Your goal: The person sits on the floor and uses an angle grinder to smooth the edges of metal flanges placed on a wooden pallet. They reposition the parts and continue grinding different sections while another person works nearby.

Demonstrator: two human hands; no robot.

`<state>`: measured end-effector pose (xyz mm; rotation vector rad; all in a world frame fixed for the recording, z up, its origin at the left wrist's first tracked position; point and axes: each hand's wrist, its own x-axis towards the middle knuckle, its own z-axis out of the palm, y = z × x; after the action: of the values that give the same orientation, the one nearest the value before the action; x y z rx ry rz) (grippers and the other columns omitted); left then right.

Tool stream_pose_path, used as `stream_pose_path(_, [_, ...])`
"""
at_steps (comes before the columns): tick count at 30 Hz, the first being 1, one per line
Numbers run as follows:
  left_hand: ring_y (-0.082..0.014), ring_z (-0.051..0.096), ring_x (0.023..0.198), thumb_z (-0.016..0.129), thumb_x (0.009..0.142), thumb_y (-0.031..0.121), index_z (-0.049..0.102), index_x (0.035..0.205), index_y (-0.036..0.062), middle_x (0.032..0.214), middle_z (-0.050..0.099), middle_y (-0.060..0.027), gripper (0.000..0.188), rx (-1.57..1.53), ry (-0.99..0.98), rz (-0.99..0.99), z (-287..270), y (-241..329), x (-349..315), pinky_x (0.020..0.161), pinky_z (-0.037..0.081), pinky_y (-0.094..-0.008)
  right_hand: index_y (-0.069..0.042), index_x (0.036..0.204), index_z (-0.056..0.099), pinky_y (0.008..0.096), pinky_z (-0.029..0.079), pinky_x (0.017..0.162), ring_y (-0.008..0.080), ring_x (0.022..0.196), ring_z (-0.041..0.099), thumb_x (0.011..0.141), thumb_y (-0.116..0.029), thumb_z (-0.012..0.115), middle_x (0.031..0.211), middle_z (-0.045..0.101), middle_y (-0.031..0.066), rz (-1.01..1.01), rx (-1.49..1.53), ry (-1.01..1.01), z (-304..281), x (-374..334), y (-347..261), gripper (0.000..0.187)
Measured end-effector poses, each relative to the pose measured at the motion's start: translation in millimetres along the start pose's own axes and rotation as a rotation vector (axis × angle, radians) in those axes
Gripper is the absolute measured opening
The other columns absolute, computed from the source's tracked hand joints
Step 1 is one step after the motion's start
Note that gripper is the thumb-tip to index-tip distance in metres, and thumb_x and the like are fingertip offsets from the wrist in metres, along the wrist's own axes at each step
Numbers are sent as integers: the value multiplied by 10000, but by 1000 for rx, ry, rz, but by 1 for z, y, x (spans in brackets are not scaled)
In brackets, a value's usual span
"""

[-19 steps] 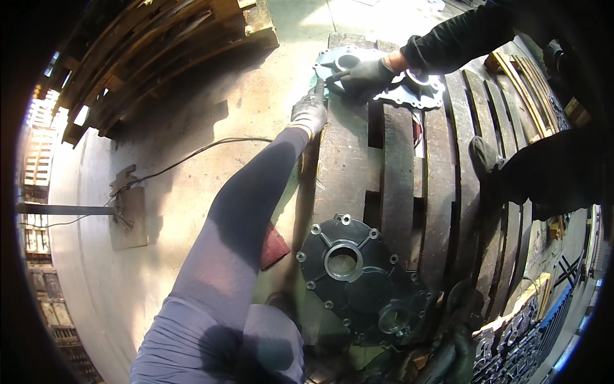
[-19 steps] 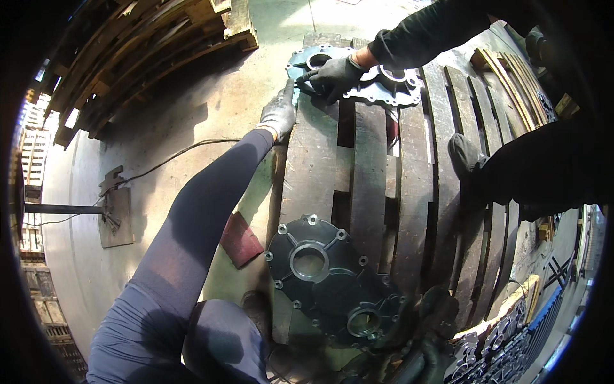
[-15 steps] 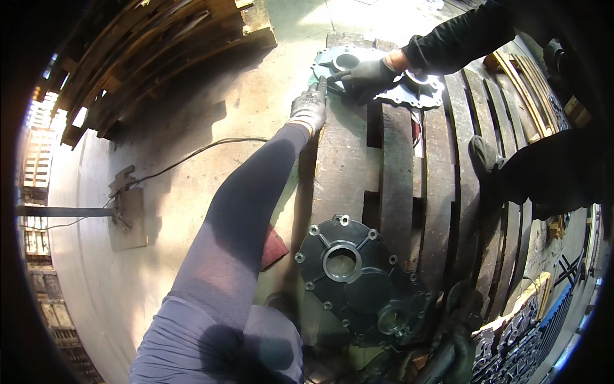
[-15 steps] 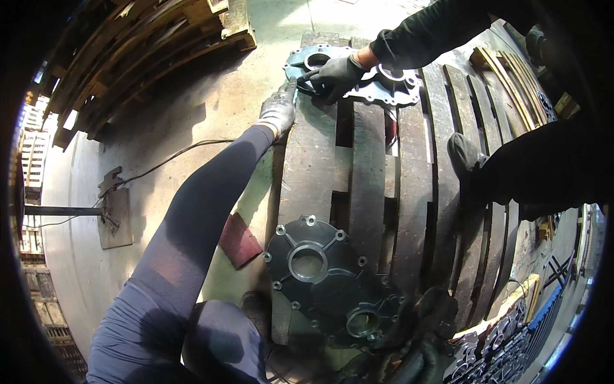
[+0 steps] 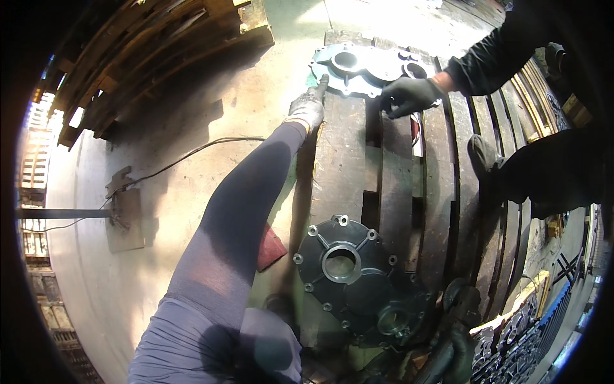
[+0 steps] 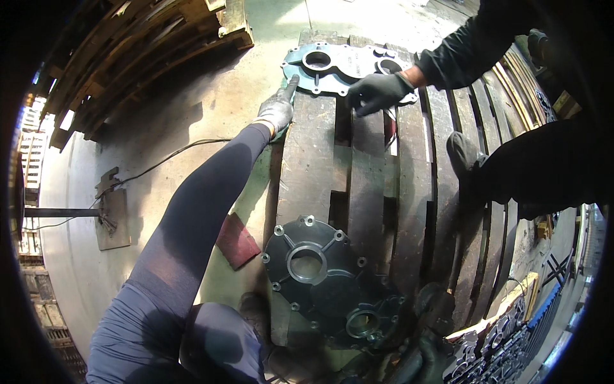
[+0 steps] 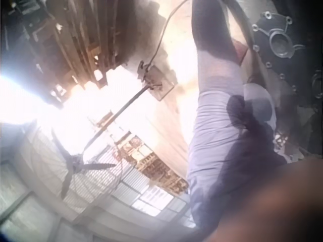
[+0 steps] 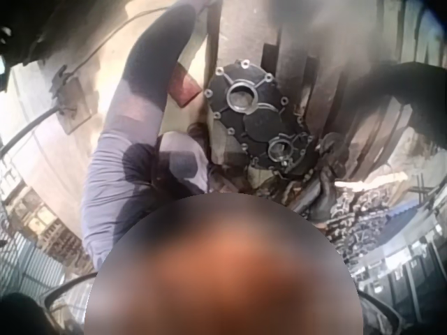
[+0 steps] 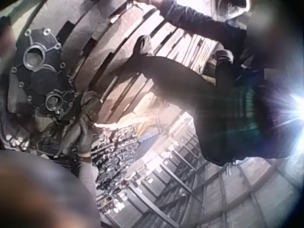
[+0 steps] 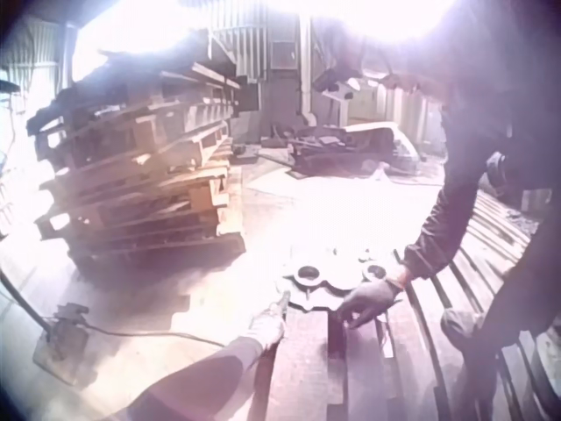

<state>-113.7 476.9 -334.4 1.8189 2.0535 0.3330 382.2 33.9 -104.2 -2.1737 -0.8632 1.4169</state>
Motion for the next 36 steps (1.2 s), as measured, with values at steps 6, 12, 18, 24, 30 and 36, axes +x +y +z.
stream_pose_path(6, [-412,633,1454,547,990,9,245,1828,286,1690,550,-226,933,89,-11,-14,-1,13,-12,1211,510,-488,4,1449,722,467,528,1208,348,1359,687,1157,-141,565,1468,729,226,-65,-65,1,-7,-1,8,362])
stream_pose_path(12, [-400,691,1350,559,1091,167,594,1604,195,1494,705,-201,514,-83,335,-25,13,-26,-18,1156,536,-503,-8,1453,724,471,532,1210,358,1362,692,1159,-120,556,1468,732,230,-127,-90,-29,-8,3,13,356])
stream_pose_path(18, [-378,714,1321,558,1096,197,638,1543,175,1434,739,-175,454,-167,315,-108,16,-16,-39,1131,553,-496,-20,1456,727,475,537,1213,367,1364,697,1162,-98,547,1469,735,235,-160,-147,-23,-16,-1,17,353])
stream_pose_path(24, [-379,720,1310,561,1092,204,606,1585,191,1423,739,-187,495,-167,280,-107,14,-21,-38,1122,558,-500,-27,1450,732,478,543,1209,373,1358,705,1163,-85,541,1462,740,238,-190,-206,-50,-21,-4,20,350])
stream_pose_path(30, [-423,715,1299,548,1093,219,507,1666,218,1414,718,-241,574,-129,276,-52,6,-13,-20,1125,557,-518,-6,1399,757,472,556,1175,358,1311,724,1154,-108,551,1416,761,233,-112,-124,-21,-12,-1,8,336])
stream_pose_path(36, [-425,680,1363,602,1070,188,614,1590,178,1442,701,-235,520,-62,315,-26,-27,15,12,1152,545,-535,14,1348,781,467,570,1141,342,1263,743,1145,-131,560,1370,782,229,-28,-70,1,-4,-1,-6,333])
